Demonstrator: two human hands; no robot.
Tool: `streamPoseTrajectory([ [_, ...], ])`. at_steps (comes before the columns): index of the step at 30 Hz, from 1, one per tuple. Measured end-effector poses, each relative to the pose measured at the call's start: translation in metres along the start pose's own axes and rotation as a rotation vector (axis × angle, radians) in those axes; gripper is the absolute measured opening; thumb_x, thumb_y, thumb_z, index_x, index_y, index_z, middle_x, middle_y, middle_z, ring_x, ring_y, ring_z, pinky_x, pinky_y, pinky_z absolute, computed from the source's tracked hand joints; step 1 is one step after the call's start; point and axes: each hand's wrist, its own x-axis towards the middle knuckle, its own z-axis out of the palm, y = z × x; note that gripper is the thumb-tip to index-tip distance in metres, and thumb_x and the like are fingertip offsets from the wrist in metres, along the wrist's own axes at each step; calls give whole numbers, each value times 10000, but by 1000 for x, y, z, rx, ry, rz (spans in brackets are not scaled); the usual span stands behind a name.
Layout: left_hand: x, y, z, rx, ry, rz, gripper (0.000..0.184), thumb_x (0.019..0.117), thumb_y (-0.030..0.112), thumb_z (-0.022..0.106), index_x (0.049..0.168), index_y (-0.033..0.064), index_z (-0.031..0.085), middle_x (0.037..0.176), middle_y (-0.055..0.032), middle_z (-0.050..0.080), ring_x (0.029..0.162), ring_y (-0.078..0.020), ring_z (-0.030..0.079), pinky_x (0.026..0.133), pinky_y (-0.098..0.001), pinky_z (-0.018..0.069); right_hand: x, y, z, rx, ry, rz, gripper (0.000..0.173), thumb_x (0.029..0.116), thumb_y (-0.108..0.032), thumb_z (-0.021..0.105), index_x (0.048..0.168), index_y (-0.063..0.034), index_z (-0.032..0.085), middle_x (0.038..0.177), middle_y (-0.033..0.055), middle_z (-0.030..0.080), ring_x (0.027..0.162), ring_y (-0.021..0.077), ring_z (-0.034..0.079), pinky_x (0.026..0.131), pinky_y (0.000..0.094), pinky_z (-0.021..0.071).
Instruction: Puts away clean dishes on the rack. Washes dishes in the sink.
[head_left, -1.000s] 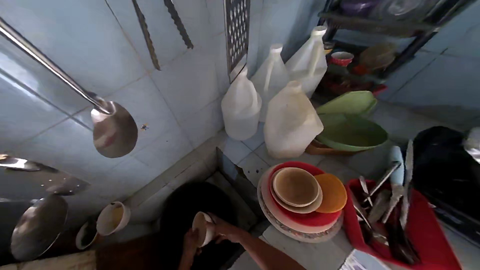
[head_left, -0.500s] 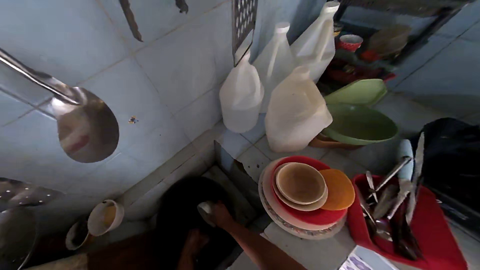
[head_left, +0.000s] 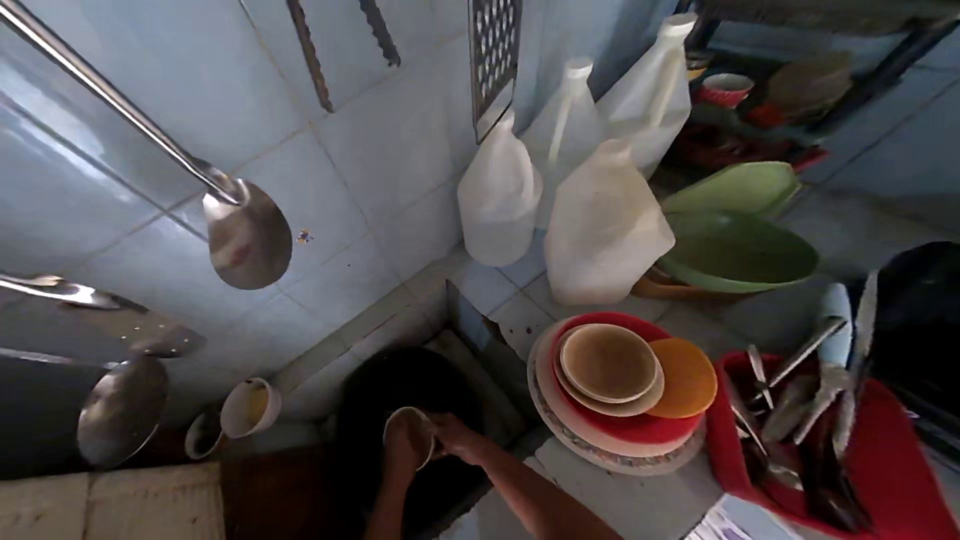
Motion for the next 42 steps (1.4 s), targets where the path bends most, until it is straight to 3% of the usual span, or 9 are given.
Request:
streamPoseTrajectory([
  [8,-6,5,-23,-178,-42,98,661,852,90,770,1428,-83,496,1416,-301,539,1343,-386,525,1160,-497,408,-13,-13,0,-9,-12,-64,449,1095,-274,499,1512,-110,482,1302,213,629,1055,298,686,886,468,587],
  [15,-31,20,-23,-56,117,234,277,971,126,668,1214,0,713,1240,-212,686,1200,-338,643,1074,-493,495,-24,-21,-11,-10,16,-143,462,1103,-257,470,1544,-120,440,1362,226,599,1104,323,676,919,490,580],
  [18,-36,4,-25,-101,444,116,552,851,73,773,1367,-7,595,1422,-323,510,1321,-510,484,1089,-623,419,-35,-28,-9,27,42,-155,448,1106,-246,461,1539,-130,443,1319,227,618,1058,316,694,887,468,593],
  [21,-40,4,-20,-639,327,-88,615,960,13,624,1533,26,400,1405,-252,554,1211,-343,605,979,-502,536,-56,-40,8,-99,15,-160,516,1090,-277,513,1571,-130,394,1384,246,582,1117,356,675,930,504,575],
  [26,-56,5,1,-1757,-78,-340,455,1119,357,223,1061,61,564,775,-94,676,475,-88,574,399,-192,467,-121,-79,3,-662,52,-431,627,1023,-307,639,1535,-5,438,1432,266,536,1261,340,599,1077,435,498],
  [33,-62,-12,18,-2167,-565,-225,345,988,307,554,768,69,669,569,39,530,398,-22,472,370,-152,405,-219,-125,-81,-1331,501,-311,412,1030,-180,559,1411,-25,588,1445,253,548,1391,454,458,1161,633,302],
  [36,-42,15,6,-1986,-483,-242,443,1059,286,371,730,97,600,540,47,486,388,-20,440,367,-153,384,-238,-124,-107,-1449,533,-83,399,988,-32,549,1381,31,577,1436,298,528,1413,503,407,1197,706,165],
  [39,-10,75,-17,-1598,-233,-274,416,1123,275,237,884,96,527,568,13,488,398,-49,423,368,-175,362,-244,-118,-118,-1550,506,20,356,973,84,507,1312,75,618,1378,314,570,1362,500,473,1211,697,134],
  [42,16,145,-40,-1199,-122,-184,297,1126,202,293,1384,98,396,793,-61,559,534,-112,494,471,-249,423,-246,-112,-123,-1572,539,-51,308,956,100,521,1233,90,655,1255,302,645,1257,491,569,1201,683,195],
])
